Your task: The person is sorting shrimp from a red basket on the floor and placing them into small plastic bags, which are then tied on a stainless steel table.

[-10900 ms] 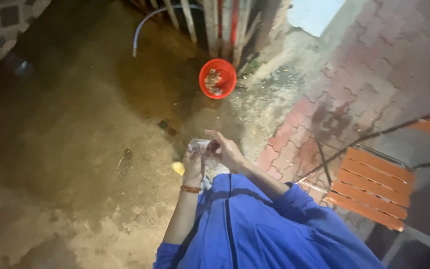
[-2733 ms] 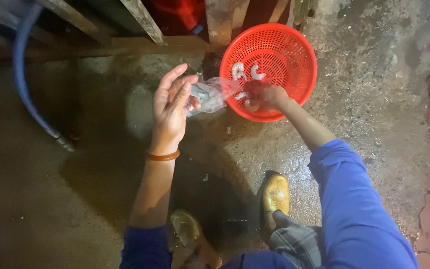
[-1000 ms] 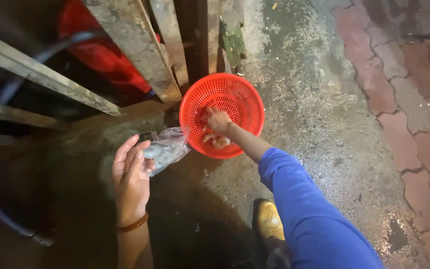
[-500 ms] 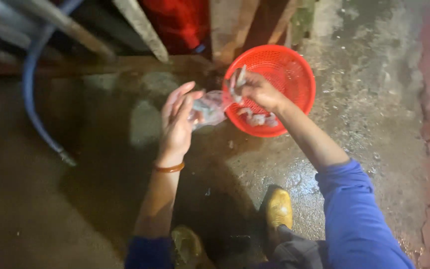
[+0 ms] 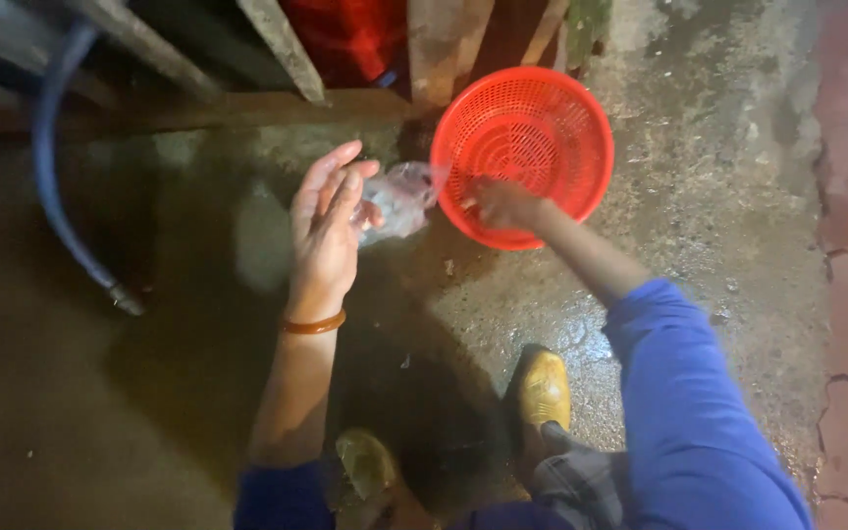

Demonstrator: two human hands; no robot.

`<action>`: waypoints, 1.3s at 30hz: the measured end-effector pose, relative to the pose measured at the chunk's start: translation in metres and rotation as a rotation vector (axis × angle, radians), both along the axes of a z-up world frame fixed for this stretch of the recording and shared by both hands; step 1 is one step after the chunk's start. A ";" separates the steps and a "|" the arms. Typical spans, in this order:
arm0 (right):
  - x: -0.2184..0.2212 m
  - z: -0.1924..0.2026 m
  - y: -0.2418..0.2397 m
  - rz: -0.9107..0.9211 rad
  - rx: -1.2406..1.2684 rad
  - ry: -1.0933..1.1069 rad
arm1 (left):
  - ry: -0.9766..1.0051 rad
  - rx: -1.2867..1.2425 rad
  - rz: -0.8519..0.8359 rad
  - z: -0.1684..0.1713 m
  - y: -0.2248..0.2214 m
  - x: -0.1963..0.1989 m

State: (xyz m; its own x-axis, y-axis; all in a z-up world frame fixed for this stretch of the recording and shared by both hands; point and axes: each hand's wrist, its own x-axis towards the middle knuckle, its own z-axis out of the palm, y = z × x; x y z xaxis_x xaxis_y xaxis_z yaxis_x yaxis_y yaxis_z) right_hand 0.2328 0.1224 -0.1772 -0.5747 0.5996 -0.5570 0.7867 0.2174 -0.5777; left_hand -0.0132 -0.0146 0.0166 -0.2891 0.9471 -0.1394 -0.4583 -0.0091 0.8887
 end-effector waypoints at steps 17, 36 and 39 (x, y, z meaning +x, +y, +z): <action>0.036 -0.115 0.016 0.158 0.241 -0.203 | 0.220 -0.098 0.000 0.013 0.007 0.015; -0.056 0.091 -0.010 0.051 0.118 0.829 | -0.011 -0.076 -0.020 0.001 0.015 0.035; -0.011 0.114 0.010 -0.004 -0.033 0.870 | -0.025 -0.072 -0.047 0.005 0.008 0.025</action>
State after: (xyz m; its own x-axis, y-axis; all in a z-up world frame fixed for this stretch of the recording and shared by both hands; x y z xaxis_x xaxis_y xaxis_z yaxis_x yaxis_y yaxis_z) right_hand 0.2214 0.1328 -0.0633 -0.8022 0.5938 0.0623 0.0633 0.1884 -0.9801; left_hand 0.0120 -0.0063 0.0214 -0.2399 0.9469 -0.2140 -0.4784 0.0765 0.8748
